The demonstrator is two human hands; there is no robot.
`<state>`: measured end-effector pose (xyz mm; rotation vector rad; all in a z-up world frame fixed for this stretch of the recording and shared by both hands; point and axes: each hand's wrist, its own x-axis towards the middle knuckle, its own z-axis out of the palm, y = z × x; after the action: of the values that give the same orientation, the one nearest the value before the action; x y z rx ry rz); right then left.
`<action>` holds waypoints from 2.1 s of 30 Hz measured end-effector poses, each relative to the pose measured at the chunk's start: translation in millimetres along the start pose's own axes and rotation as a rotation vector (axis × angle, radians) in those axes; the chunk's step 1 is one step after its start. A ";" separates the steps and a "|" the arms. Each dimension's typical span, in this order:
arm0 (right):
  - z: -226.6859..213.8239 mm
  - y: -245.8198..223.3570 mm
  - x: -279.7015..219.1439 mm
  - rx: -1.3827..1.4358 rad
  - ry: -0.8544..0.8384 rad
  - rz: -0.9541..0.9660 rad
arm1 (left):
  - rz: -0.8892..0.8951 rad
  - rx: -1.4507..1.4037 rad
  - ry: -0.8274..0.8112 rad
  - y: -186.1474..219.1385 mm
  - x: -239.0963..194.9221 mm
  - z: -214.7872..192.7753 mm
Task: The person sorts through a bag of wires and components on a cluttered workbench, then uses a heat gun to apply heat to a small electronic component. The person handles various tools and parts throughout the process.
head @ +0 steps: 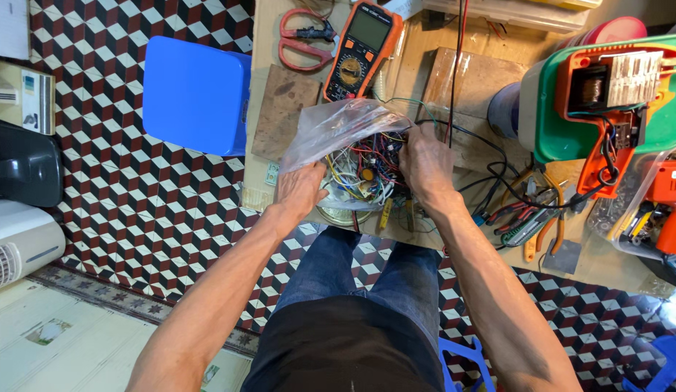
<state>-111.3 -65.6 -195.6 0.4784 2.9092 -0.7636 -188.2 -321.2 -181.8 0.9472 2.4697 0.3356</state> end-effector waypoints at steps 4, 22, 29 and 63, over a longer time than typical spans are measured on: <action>-7.0 -4.9 0.6 0.080 -0.018 0.003 | -0.054 -0.058 0.117 10.0 -2.4 11.4; -4.3 0.0 -0.5 0.216 -0.056 0.162 | -0.339 -0.626 0.256 95.8 37.5 2.1; -7.5 -6.6 -3.3 0.352 -0.020 0.220 | -0.411 -0.723 0.372 94.6 23.3 -7.2; 0.0 -17.8 -2.1 0.589 -0.101 0.214 | -0.572 -0.651 0.261 86.5 59.5 7.9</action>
<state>-115.1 -80.9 -187.0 0.7536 2.4461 -1.5523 -174.1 -217.1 -175.6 -0.0760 2.4523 1.0169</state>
